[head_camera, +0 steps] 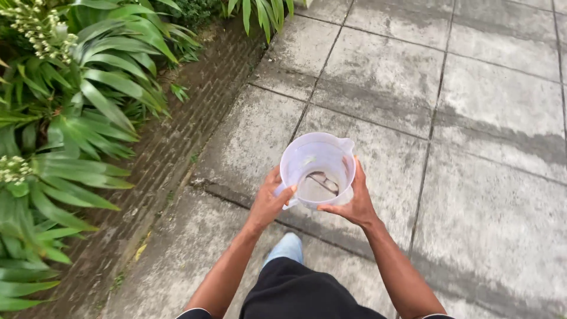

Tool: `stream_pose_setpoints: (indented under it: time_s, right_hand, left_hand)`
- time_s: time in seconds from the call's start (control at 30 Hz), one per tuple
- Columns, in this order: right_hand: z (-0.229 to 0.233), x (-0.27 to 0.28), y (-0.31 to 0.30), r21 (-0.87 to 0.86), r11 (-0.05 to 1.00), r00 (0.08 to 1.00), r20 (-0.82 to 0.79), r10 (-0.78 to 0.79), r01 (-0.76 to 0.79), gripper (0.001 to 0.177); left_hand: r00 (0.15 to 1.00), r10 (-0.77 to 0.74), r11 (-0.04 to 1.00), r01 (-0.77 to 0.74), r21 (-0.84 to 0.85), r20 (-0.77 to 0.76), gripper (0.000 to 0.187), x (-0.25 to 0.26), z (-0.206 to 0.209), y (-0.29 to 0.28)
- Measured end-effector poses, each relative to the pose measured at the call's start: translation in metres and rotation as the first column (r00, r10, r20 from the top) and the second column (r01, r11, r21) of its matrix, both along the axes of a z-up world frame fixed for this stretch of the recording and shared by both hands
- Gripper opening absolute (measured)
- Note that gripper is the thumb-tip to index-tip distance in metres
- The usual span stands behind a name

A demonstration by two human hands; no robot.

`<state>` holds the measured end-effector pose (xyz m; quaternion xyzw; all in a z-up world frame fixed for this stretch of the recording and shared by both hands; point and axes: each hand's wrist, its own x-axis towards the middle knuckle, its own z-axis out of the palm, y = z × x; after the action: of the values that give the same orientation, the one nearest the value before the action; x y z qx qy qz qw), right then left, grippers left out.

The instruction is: Filling a plastic pitcher with water from an outdoor faucet and watering garden plants.

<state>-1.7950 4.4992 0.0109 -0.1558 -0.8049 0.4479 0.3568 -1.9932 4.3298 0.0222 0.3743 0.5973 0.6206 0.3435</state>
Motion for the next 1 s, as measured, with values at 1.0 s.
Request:
stream_pose_setpoints:
  time_s: [1.0]
  right_hand:
    - [-0.026, -0.441, 0.945, -0.042, 0.998, 0.999, -0.018, -0.05, 0.05, 0.131]
  left_hand:
    - [0.999, -0.01, 0.999, 0.008, -0.033, -0.047, 0.041, -0.468, -0.015, 0.965]
